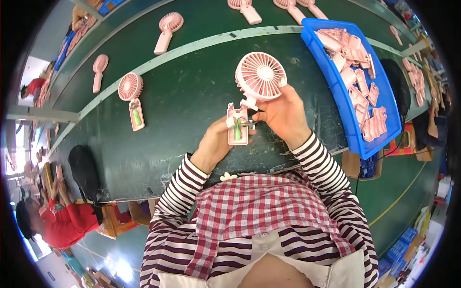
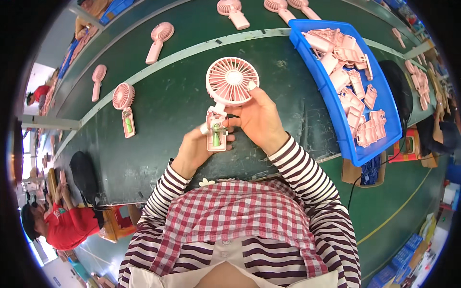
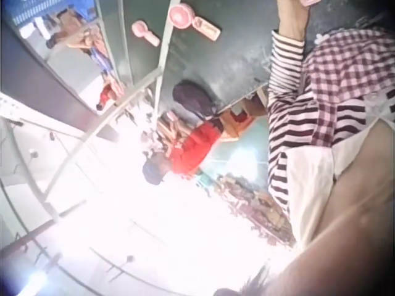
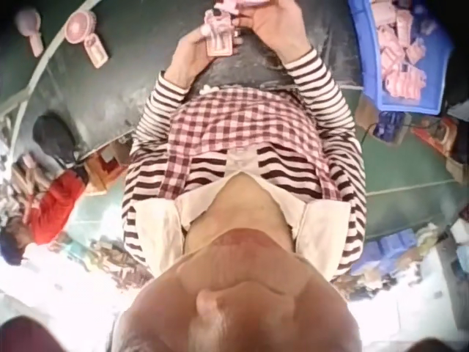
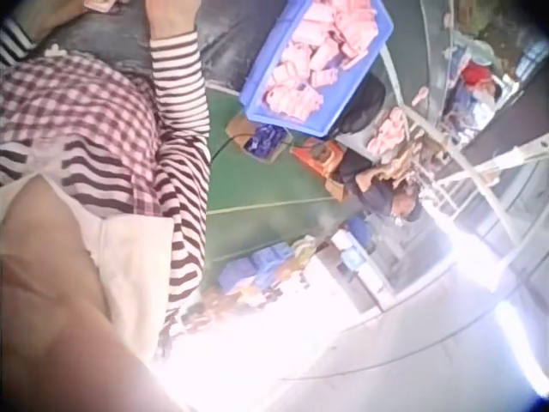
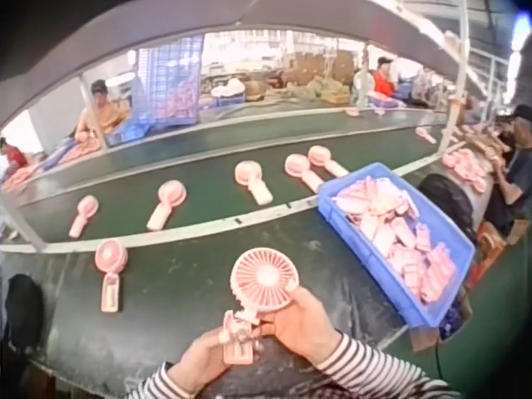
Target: The person assembles portable fans by fitting circuit components into the fan handles, snapping on the plastic back covers by hand, and placing the assembled fans onto the conveyor belt.
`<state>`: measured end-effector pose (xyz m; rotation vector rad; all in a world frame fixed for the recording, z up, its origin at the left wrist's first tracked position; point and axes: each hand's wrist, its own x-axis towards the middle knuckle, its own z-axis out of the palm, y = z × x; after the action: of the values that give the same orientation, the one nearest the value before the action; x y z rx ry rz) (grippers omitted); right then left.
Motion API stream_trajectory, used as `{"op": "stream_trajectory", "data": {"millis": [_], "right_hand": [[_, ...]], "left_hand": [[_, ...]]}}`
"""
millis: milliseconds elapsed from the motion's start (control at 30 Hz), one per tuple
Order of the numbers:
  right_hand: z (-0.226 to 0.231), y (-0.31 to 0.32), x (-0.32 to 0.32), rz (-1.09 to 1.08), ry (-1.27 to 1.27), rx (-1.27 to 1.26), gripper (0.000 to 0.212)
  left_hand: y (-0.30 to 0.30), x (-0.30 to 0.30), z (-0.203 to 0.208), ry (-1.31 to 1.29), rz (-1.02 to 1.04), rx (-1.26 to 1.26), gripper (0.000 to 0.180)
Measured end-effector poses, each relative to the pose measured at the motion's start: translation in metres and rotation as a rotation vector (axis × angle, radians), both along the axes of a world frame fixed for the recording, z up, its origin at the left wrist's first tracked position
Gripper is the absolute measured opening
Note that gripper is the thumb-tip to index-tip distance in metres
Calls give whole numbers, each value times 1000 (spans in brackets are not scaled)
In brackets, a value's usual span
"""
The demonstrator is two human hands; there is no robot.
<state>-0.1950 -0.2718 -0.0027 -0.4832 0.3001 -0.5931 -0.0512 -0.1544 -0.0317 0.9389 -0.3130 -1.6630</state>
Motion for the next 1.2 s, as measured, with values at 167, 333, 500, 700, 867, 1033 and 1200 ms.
{"op": "stream_trajectory", "data": {"millis": [167,333,500,700,867,1033,1200], "right_hand": [[-1,20,-7,103,-4,20,46],[-11,11,-3,-129,238,-184,43],[-17,0,5,-83,365,-368,36],[-18,-9,4,13,370,-422,41],[-23,-11,7,40,375,-405,41],[-26,-14,16,105,399,-441,43],[-28,6,2,-409,633,-1498,44]], "left_hand": [[1,4,-3,27,143,34,28],[-3,0,9,-180,85,41,24],[-1,-11,18,-273,17,-65,28],[-3,-6,21,-277,51,-77,24],[-7,-12,9,-521,119,-131,18],[-3,-8,17,-549,195,-112,20],[-3,14,18,-155,304,-44,29]]}}
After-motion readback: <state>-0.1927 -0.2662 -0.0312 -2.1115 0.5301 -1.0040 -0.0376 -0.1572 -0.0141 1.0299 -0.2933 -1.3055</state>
